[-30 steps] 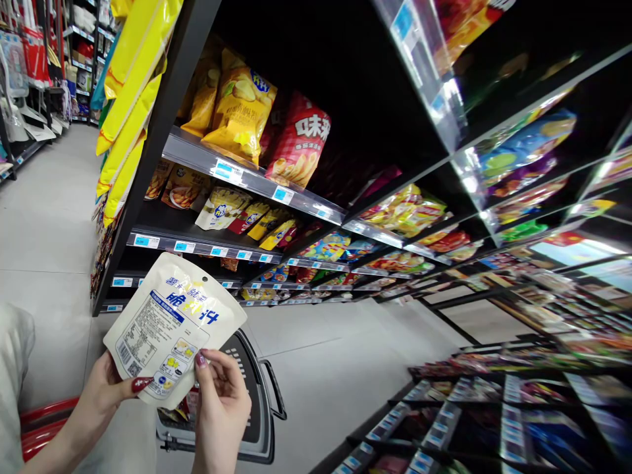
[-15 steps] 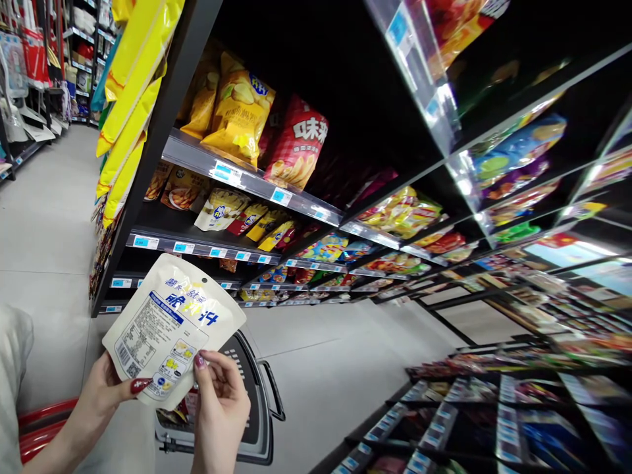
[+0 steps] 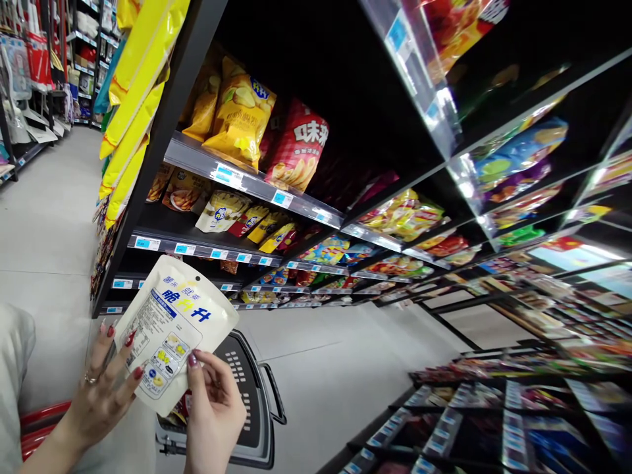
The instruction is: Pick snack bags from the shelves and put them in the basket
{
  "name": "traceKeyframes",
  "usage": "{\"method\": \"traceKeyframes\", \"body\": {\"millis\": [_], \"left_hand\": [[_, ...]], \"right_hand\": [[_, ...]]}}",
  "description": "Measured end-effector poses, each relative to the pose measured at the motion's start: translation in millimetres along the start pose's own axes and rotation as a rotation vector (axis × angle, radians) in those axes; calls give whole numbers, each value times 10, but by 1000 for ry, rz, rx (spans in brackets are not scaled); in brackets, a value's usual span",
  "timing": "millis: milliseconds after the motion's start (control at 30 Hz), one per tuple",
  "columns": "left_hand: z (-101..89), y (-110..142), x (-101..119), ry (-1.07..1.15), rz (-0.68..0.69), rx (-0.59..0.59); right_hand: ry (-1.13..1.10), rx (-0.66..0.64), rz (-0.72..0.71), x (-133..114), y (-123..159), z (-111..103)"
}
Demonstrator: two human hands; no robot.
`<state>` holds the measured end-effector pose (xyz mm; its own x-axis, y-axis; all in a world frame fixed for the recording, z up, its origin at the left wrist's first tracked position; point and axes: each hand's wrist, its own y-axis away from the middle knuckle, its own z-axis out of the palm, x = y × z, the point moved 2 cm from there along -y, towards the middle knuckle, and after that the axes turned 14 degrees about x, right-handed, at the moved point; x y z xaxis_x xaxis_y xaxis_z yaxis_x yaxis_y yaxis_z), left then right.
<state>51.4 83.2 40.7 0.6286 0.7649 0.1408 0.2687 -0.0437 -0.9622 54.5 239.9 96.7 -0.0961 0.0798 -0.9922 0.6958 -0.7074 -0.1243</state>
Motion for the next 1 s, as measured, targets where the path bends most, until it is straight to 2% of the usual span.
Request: {"method": "traceKeyframes", "body": {"millis": [267,433,700,833,1000], "left_hand": [[-43,41,-5,49,46,87],[-85,95,-28,137,18,104],[-97,103,-51,127,4,111],[-109,66,-52,100,16,94],[-134,38,-62,96,59,78]], "right_hand": [[-1,-154,43,15,73,49],[-34,-116,-15,42,116,66],[-19,-132,-36,-33,101,81],[-15,-139,-8,-93,101,92],[-40,-124,9,-55,138,96]]}}
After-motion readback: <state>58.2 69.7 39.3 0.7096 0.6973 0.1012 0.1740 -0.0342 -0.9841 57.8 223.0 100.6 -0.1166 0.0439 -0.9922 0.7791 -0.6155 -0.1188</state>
